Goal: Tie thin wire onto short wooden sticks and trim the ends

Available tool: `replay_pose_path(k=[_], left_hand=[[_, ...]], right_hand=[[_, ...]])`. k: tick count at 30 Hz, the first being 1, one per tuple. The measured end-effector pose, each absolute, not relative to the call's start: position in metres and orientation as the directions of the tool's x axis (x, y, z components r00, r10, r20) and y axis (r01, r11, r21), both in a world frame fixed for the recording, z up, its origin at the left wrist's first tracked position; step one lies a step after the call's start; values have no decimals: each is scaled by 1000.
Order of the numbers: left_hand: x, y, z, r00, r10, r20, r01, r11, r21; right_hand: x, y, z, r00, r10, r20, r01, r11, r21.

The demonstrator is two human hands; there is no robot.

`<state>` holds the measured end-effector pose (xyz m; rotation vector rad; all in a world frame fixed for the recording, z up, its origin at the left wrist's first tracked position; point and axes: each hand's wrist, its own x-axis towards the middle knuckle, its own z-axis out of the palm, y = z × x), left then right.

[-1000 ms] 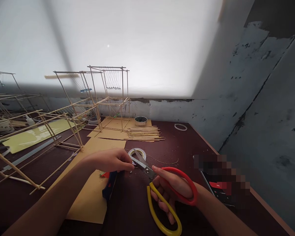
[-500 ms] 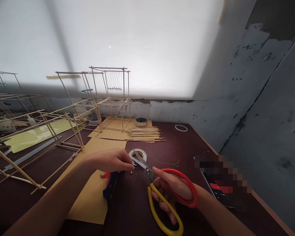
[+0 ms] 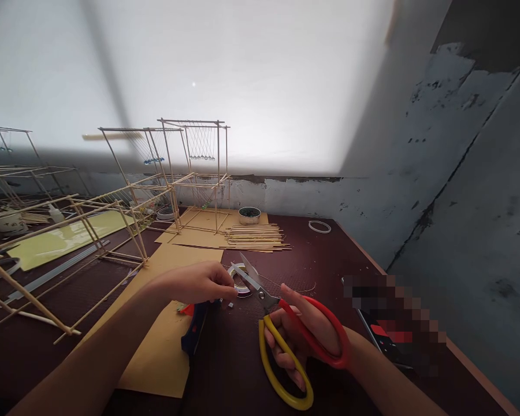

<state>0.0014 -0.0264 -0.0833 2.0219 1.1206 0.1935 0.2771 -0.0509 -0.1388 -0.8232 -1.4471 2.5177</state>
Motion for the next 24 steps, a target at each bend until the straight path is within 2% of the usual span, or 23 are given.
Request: replay_pose_path(k=[4,8,12,14,17,20,22,24], left_hand=[[8,-28,-88,613,772,-171,581,-293,760],[24,-34,-96,580,815,-14,504,-345,792],[42,-45,-98,505,829,239,532,-517,671],[46,-50,-97,473,827,304,560,-548,621],[44,-51,-96,393,891,227,645,-443,623],[36,-43,-98,242,967,85,666,-229,710],[32,-34,-100,192,981,21,546,-124,829],[33,-26,-99,237,971,-30,351,-57,935]], right_hand=[[277,-51,-137,-852,374,-367,147,-503,-852],[276,-50,-137,-837,423,-347,109,-493,-863],[273,-53,-136,-815,469,-340,87,-482,-872],[272,-55,-134,-806,493,-328,74,-466,-882],[272,-56,-133,-802,519,-294,44,-439,-897],[274,-55,-133,-798,535,-276,24,-430,-903],[275,-54,-133,-799,536,-272,20,-429,-903],[275,-54,-134,-806,531,-261,13,-425,-905]])
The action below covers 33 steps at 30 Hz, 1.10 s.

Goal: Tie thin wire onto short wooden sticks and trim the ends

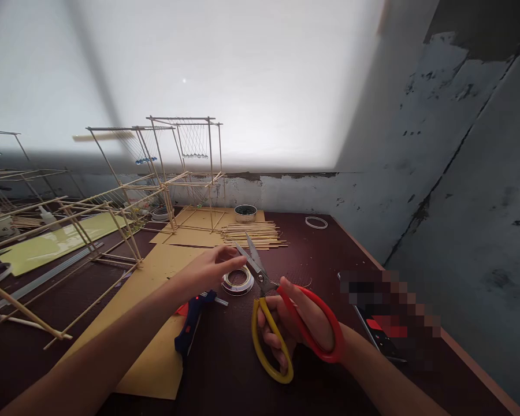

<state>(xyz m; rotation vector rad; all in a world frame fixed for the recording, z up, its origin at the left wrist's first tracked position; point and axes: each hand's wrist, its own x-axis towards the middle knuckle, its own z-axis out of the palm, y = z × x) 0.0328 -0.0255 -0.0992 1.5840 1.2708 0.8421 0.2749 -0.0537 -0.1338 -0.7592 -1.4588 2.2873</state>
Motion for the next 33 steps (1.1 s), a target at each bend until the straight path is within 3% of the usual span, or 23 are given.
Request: replay_pose_path(k=[6,12,17,23,33], left_hand=[[53,-20,-102,359,932,-57,-124,108,986],[61,-20,-113,403,912,-74,-331,220,918],[60,-19,-118,425,900,-95,-299,239,924],[62,-19,-124,294,953,-79,-234,152,960],[62,-21,-122,260,965,-43,-207,100,973]], right_hand=[[273,-56,-133,-801,530,-279,7,-457,-889],[273,-55,-133,-830,498,-252,-18,-475,-880],[274,-54,-132,-839,489,-240,-36,-489,-871],[273,-53,-135,-822,505,-265,-25,-497,-868],[273,-51,-141,-821,508,-261,-44,-512,-858]])
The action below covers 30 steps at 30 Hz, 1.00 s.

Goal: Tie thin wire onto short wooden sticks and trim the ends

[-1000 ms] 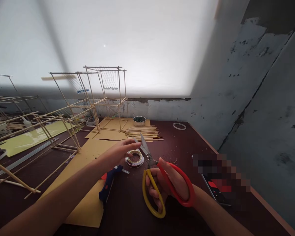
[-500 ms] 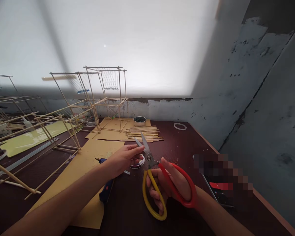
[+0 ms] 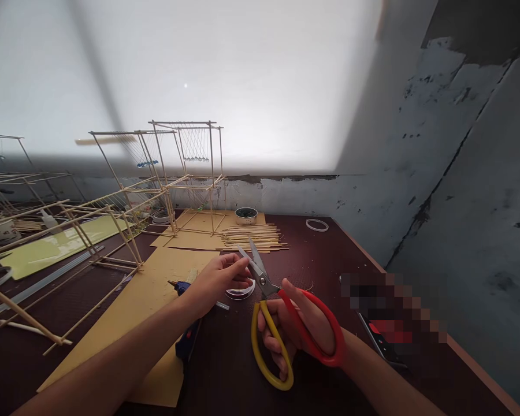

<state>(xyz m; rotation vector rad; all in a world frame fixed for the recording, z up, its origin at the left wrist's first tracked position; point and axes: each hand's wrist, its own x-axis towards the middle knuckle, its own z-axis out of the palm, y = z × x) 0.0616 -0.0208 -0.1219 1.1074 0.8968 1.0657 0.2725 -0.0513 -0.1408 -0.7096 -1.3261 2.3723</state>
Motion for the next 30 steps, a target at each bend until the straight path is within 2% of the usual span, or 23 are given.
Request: replay_pose_path(k=[12,30], left_hand=[[60,-17,-126,314,947,68,-105,-37,994],[64,-9,-126,298,955,10,-32,0,999]], right_hand=[[273,-52,-134,-815,517,-260,-28,-483,-875],[268,-51,-142,-788,558,-261,-22,-449,-893]])
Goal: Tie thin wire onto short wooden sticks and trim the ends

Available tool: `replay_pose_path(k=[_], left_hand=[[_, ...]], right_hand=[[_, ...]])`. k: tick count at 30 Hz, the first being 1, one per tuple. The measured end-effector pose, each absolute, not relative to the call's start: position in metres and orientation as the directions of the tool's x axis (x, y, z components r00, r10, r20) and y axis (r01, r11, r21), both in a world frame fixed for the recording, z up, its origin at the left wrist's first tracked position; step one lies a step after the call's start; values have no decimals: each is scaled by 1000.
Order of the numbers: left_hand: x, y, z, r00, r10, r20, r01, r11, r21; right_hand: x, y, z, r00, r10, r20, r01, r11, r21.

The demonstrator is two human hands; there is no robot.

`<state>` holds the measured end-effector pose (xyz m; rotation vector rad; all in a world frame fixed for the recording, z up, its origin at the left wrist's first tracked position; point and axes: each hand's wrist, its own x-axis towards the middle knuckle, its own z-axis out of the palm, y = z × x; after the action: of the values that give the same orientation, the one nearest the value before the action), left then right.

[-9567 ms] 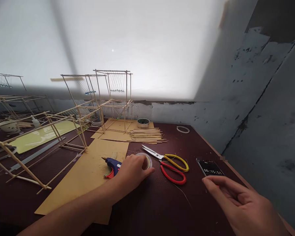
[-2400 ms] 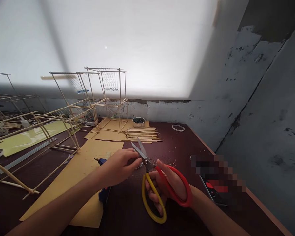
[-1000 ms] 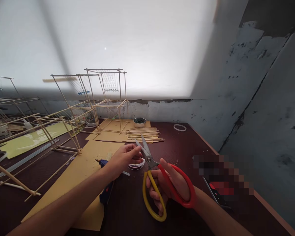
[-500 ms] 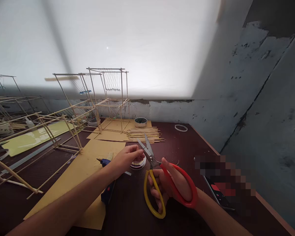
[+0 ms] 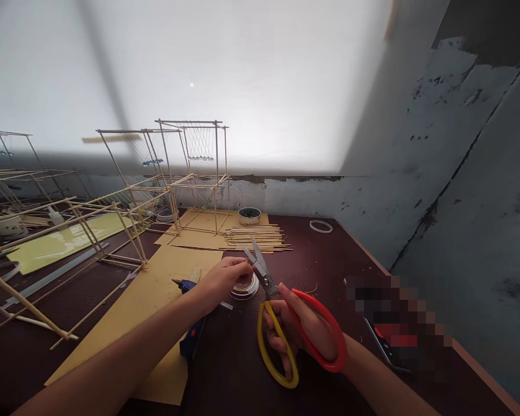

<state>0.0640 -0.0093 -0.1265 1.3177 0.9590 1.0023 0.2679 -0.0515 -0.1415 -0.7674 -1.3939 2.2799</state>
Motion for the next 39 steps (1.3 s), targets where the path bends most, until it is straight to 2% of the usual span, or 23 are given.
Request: replay_pose_path(k=[18,24,39], left_hand=[[63,-7,-130,338,941,25,51,-45,998],[63,-9,-128,347,937,31,57,-54,997],[62,-6,-130,338,940,46,85,-79,993]], right_hand=[[266,-54,-143,-808,526,-265,-9,-461,-887],[260,-57,-140,-793,569,-219,-58,-428,-902],[260,-56,-147,-799,559,-222,-41,-418,-907]])
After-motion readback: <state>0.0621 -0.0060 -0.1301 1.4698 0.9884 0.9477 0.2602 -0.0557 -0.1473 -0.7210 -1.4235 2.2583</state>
